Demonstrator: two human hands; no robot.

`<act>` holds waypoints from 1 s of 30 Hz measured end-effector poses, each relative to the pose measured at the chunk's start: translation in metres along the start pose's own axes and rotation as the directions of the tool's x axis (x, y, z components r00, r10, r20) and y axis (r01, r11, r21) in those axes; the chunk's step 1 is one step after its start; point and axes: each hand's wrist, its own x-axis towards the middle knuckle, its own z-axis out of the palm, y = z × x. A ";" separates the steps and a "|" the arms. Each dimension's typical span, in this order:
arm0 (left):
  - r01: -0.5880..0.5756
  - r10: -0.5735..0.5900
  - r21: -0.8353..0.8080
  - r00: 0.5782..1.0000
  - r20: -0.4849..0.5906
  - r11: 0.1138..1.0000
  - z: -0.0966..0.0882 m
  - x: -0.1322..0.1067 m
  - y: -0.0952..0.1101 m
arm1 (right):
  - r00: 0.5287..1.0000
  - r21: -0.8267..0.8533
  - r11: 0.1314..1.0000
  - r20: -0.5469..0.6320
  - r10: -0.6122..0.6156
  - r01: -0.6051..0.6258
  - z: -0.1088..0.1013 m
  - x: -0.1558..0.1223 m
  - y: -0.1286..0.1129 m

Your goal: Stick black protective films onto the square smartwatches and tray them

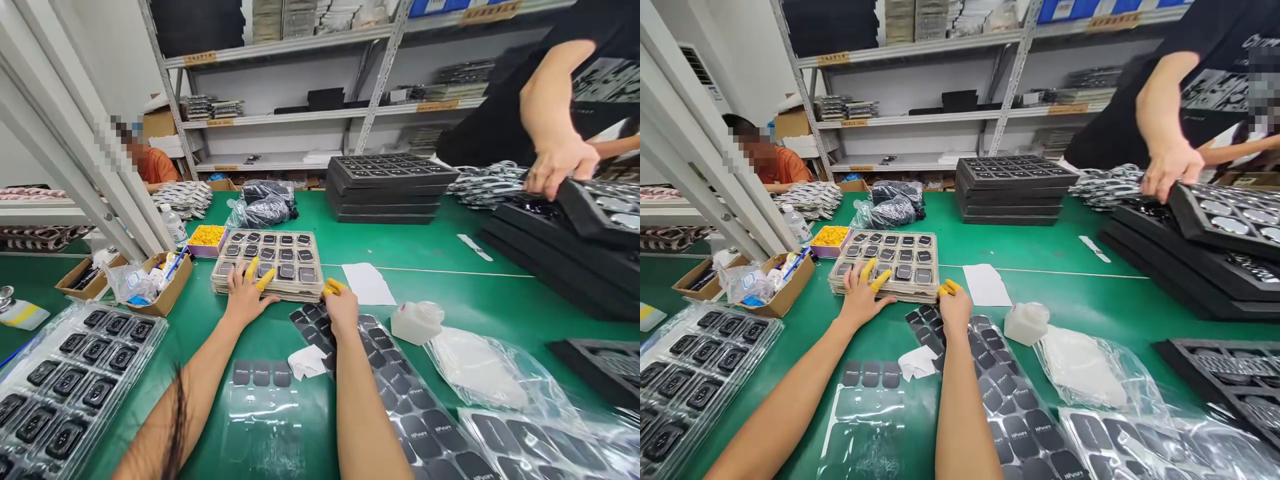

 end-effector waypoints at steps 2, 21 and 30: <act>0.032 -0.032 0.029 0.999 -0.001 0.999 0.006 0.005 0.002 | 0.999 -0.123 0.991 -0.010 -0.047 0.045 -0.003 -0.001 0.001; 0.017 -0.017 -0.017 0.999 -0.031 1.000 0.038 0.074 -0.029 | 0.892 -0.417 0.790 0.177 -0.415 0.450 0.019 -0.002 0.007; 0.001 -0.006 -0.095 0.999 -0.054 0.996 0.041 0.072 -0.034 | 0.949 -0.561 0.768 0.123 -0.290 0.308 0.001 0.069 -0.009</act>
